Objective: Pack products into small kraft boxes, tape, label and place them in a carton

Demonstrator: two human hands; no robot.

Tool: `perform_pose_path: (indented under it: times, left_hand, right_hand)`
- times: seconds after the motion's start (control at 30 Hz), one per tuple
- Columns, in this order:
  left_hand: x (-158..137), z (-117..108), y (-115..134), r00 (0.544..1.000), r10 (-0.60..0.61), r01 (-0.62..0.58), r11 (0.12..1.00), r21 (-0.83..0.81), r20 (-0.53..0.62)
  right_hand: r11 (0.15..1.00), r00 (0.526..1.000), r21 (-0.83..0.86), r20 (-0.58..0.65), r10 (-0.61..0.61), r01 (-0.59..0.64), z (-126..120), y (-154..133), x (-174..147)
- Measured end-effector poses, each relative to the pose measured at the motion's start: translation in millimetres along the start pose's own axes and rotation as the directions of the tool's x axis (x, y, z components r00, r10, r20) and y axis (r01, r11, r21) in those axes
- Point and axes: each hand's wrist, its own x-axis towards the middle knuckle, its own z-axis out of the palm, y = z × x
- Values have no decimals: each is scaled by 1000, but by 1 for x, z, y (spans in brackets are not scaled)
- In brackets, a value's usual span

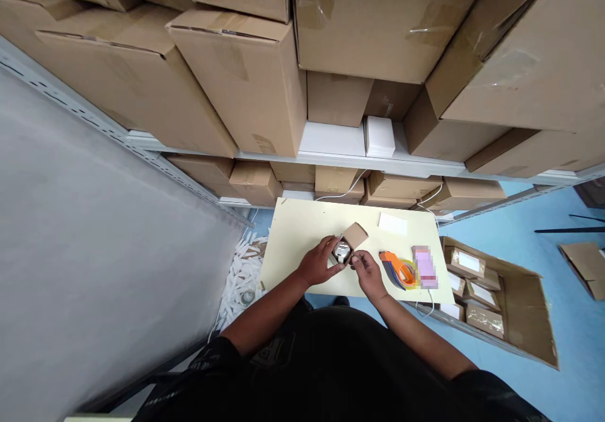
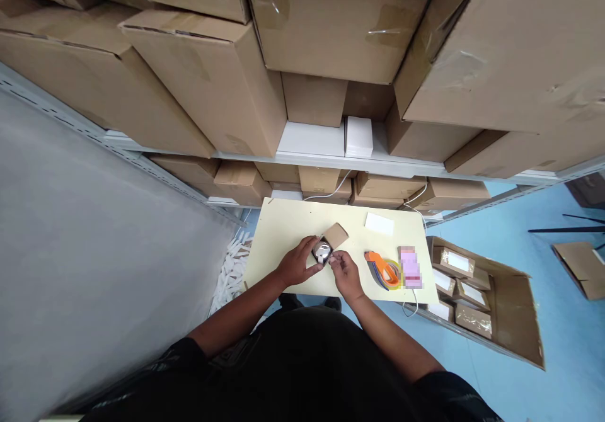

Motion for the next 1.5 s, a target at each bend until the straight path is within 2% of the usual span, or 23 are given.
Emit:
perform_pose_path:
  times: [0.1, 0.23, 0.3, 0.4, 0.47, 0.57, 0.7, 0.8, 0.9, 1.03, 1.2, 1.5]
  left_hand:
    - [-8, -4, 2, 1000, -9, 9, 1000, 18, 7]
    - [-11, -5, 7, 997, -71, 71, 996, -46, 1]
    - [-1, -7, 7, 991, -124, 117, 987, -112, -58]
    - [28, -13, 6, 936, -301, 251, 934, -254, -183]
    - [46, -19, 5, 929, -331, 262, 903, -341, -164]
    - [55, -28, 8, 972, -212, 161, 917, -365, -105]
    - [35, -30, 14, 986, -116, 84, 968, -237, -123]
    - [21, -27, 15, 989, -79, 60, 987, -149, -128]
    - [17, -23, 12, 993, -26, 18, 998, -67, -118]
    - [18, -21, 5, 994, 98, -96, 995, 30, -54]
    - [20, -17, -1, 984, 169, -162, 980, 116, -53]
    - [11, -14, -10, 971, 233, -237, 965, 115, 44]
  right_hand:
    - [989, 992, -71, 13, -127, 128, 5, -3, 5]
    - [902, 950, -298, 107, -294, 313, 2, 1, 9]
    - [858, 935, -371, 145, -324, 355, 0, 4, 11]
    - [827, 923, -409, 165, -349, 386, -1, 5, 15]
    - [826, 921, -408, 160, -355, 389, -1, 4, 18]
    - [864, 947, -390, 106, -303, 320, -1, 3, 22]
    - [926, 985, -338, 26, -170, 169, 1, 8, 24]
    - [936, 992, -329, 17, -127, 125, 2, 13, 24]
    - [940, 990, -311, 31, -140, 143, 2, 15, 26]
    - [938, 987, -305, 47, -155, 162, 1, 15, 28]
    - [937, 984, -301, 59, -168, 178, 2, 14, 29]
    - [923, 970, -298, 89, -225, 241, 0, 16, 29]
